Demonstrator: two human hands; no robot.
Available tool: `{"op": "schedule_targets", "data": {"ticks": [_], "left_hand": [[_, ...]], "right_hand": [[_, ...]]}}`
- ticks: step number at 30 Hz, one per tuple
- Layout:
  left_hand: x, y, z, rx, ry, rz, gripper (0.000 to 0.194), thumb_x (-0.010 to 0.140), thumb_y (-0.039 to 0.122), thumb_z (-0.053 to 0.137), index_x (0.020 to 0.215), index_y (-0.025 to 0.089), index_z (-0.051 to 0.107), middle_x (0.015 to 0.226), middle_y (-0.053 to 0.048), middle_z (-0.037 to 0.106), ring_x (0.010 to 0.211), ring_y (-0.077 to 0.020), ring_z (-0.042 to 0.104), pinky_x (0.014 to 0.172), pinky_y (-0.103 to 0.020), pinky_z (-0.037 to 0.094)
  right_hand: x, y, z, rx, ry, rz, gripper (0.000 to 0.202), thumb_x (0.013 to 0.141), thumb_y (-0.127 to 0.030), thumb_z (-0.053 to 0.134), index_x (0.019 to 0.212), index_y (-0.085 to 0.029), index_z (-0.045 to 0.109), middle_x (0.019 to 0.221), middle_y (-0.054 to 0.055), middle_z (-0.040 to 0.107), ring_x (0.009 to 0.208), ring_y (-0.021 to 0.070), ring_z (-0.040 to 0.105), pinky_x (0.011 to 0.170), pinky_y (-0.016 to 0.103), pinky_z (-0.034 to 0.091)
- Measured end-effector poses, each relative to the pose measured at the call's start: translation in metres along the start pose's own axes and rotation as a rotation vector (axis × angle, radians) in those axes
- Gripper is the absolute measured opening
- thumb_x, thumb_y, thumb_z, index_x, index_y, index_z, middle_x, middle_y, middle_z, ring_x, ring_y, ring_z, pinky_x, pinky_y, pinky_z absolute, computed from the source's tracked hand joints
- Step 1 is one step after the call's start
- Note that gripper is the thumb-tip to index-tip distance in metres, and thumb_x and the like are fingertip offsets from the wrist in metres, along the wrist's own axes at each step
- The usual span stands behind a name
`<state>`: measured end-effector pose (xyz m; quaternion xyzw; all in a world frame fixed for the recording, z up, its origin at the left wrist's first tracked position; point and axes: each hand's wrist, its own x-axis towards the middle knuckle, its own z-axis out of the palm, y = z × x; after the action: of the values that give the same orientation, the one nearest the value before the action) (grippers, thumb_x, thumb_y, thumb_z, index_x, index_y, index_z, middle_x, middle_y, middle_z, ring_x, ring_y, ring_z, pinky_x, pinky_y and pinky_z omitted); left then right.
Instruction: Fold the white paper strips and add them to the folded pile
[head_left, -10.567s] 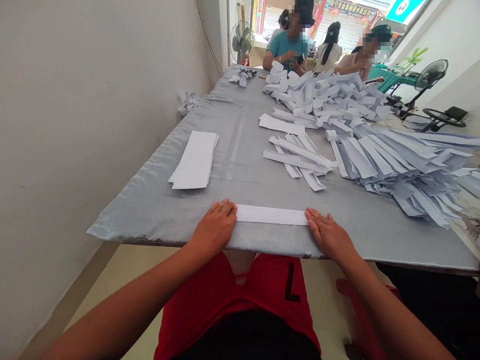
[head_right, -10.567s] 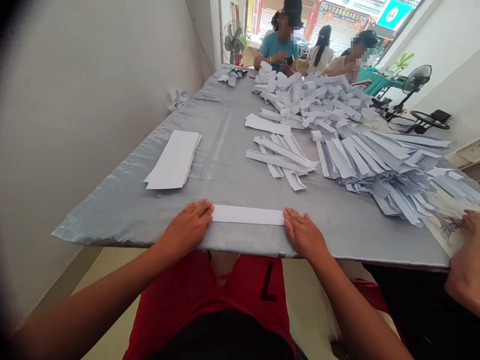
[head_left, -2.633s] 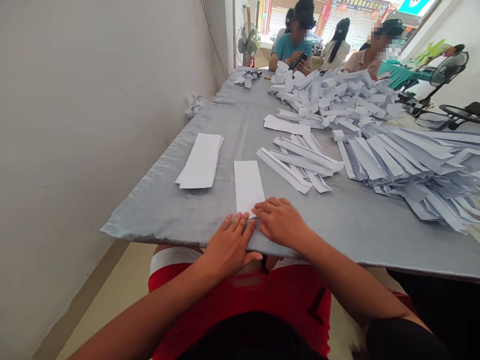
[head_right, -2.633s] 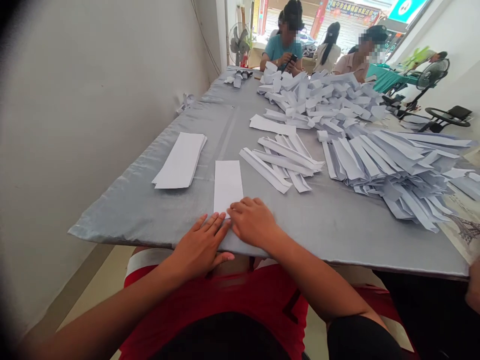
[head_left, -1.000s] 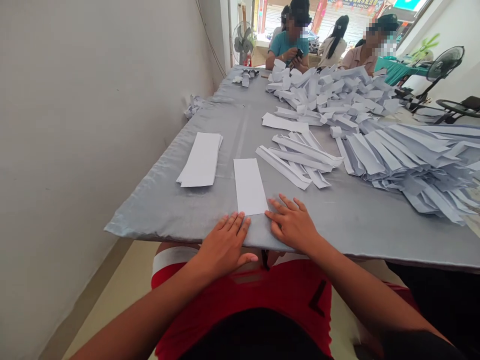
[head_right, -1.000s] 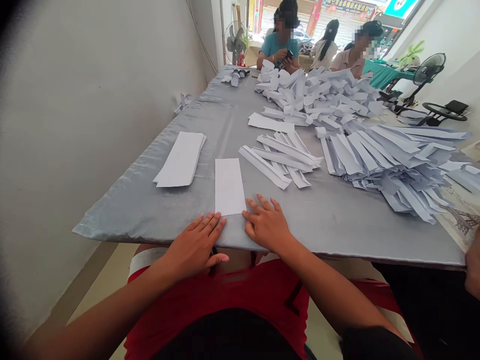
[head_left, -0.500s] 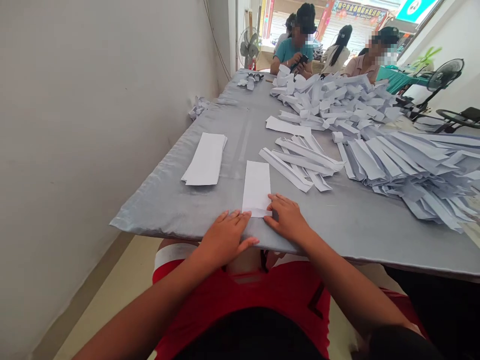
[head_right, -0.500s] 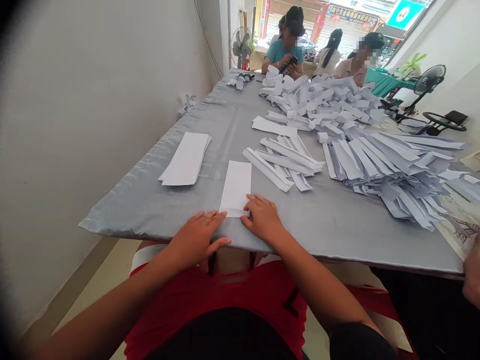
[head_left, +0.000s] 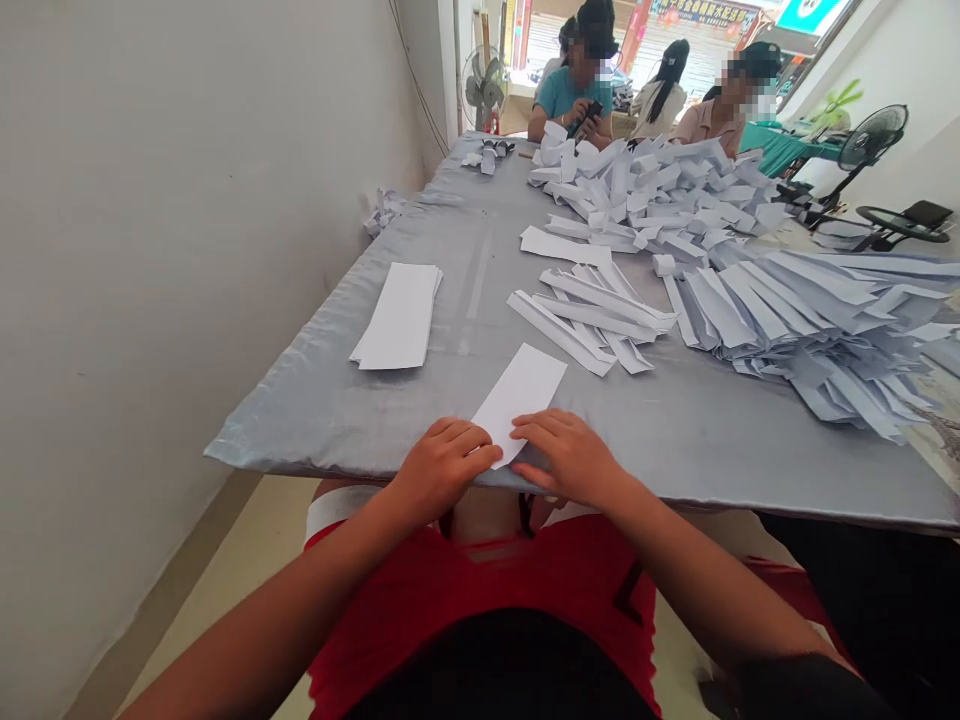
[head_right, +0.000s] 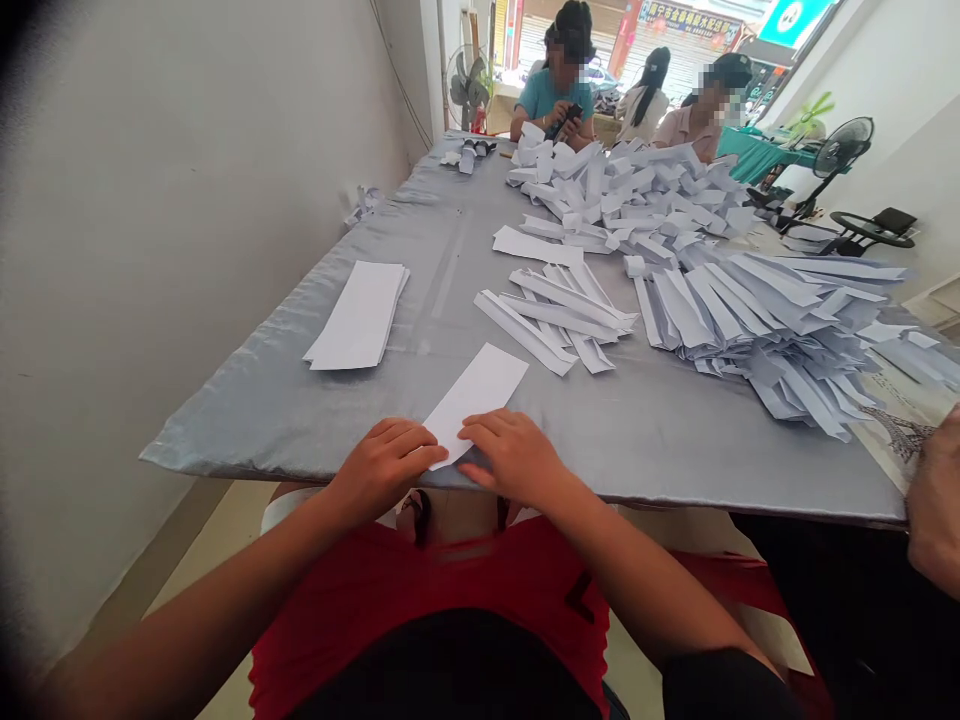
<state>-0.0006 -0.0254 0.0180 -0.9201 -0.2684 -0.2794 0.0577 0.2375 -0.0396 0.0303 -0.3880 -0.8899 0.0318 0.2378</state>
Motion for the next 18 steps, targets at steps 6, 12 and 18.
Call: {"op": "schedule_targets", "data": {"ticks": [6,12,18], "left_hand": [[-0.001,-0.006,-0.006,0.032,0.093,-0.074,0.022,0.097,0.016,0.051,0.094,0.026,0.070,0.109,-0.003,0.073,0.095,-0.0165,0.066,0.094,-0.036,0.043],[0.005,0.017,0.000,0.095,0.090,-0.122,0.007,0.093,0.023,0.064,0.095,0.027,0.069,0.103,-0.001,0.074,0.094,-0.0181,0.065,0.097,-0.039,0.039],[0.002,0.014,-0.004,0.130,0.023,-0.140,0.013,0.092,0.017,0.063,0.082,0.025,0.065,0.089,0.004,0.074,0.103,-0.0184,0.066,0.102,-0.040,0.033]], "right_hand": [[-0.021,0.032,-0.006,-0.255,-0.013,0.010,0.020,0.101,-0.024,0.055,0.096,-0.024,0.074,0.102,0.002,0.078,0.093,0.0172,0.066,0.078,0.031,0.040],[-0.024,0.020,-0.002,-0.349,-0.100,0.119,0.025,0.102,-0.026,0.052,0.092,-0.022,0.074,0.086,0.004,0.073,0.075,0.0159,0.059,0.067,0.031,0.032],[-0.023,0.017,-0.003,-0.361,-0.088,0.162,0.019,0.098,-0.026,0.058,0.087,-0.021,0.073,0.089,0.005,0.072,0.079,0.0181,0.058,0.069,0.031,0.035]]}}
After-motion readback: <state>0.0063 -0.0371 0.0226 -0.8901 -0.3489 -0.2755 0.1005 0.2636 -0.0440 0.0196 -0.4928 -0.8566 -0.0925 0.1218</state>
